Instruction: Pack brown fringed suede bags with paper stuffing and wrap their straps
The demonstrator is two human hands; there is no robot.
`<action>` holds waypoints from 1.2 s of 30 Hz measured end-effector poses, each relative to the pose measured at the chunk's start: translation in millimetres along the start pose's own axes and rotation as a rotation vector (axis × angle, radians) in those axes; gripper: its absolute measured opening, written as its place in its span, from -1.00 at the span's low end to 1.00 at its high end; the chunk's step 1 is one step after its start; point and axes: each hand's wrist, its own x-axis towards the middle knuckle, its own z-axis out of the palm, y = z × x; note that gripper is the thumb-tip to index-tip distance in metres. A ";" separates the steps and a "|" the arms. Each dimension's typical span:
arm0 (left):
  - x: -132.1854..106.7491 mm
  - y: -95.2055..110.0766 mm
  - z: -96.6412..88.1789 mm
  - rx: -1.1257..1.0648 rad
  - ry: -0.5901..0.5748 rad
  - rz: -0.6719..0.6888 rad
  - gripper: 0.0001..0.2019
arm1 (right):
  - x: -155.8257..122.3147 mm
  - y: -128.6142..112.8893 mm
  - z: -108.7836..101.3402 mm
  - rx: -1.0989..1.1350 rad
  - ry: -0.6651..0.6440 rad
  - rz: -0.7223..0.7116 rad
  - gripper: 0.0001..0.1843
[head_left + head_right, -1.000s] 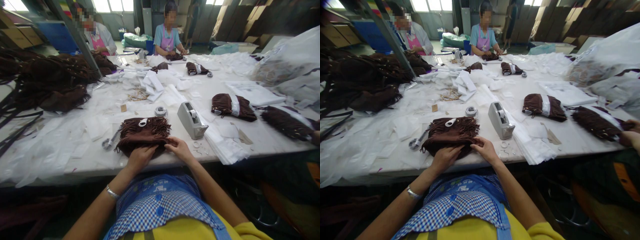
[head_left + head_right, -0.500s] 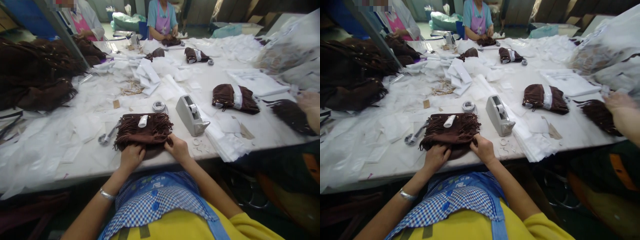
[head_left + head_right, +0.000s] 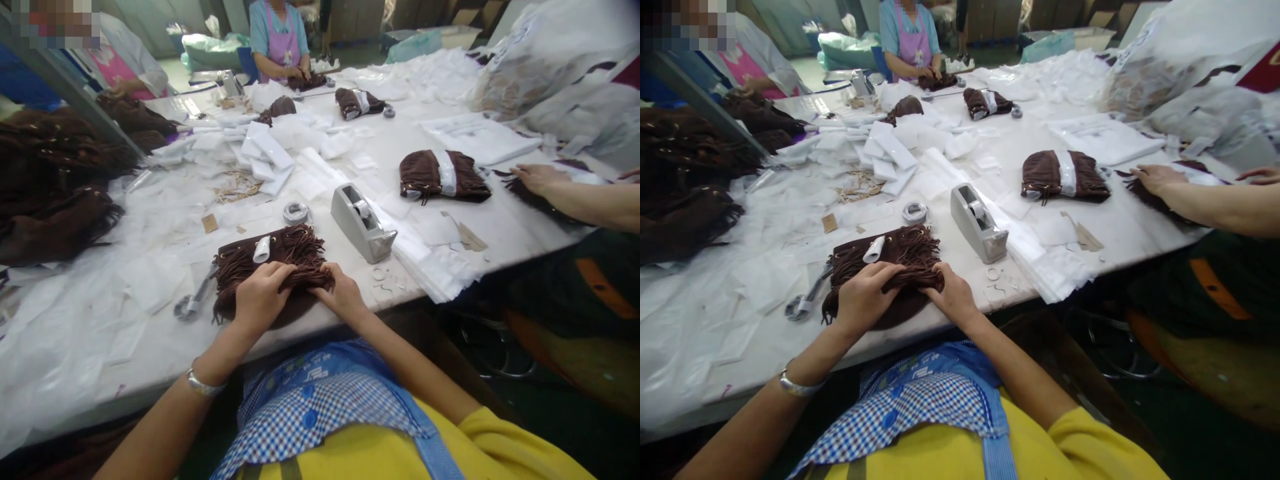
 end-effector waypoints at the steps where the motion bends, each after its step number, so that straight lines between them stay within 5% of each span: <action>1: -2.4 -1.5 1.2 -0.071 0.027 -0.027 -0.70 | -0.1 -0.2 1.8 0.011 0.003 0.027 -0.59; 6: -23.2 1.2 10.1 -0.315 0.112 -0.105 -0.70 | -4.6 -2.6 7.1 -0.051 0.049 0.034 -0.56; 12: -30.3 11.8 21.1 -0.254 0.084 -0.062 -0.75 | -10.8 -4.9 0.5 -0.075 0.080 -0.033 -0.58; 20: -43.9 13.2 33.9 -0.231 0.022 -0.120 -0.63 | -4.3 -0.8 -6.0 0.051 0.101 0.039 -0.87; 24: -48.6 15.8 37.8 -0.296 0.137 -0.236 -0.65 | -8.2 3.9 1.0 0.037 0.127 -0.025 -0.62; 27: -51.9 19.0 43.9 -0.294 0.168 -0.275 -0.64 | -13.4 3.1 6.2 -0.061 0.118 -0.054 -0.62; 32: -57.9 19.1 42.3 -0.175 0.017 -0.137 -0.62 | -12.7 -6.5 -1.0 -0.221 0.065 0.021 -0.62; 36: -70.3 8.0 24.6 0.010 0.000 0.063 -0.77 | -5.8 -3.8 -20.0 -0.122 -0.036 0.104 -0.62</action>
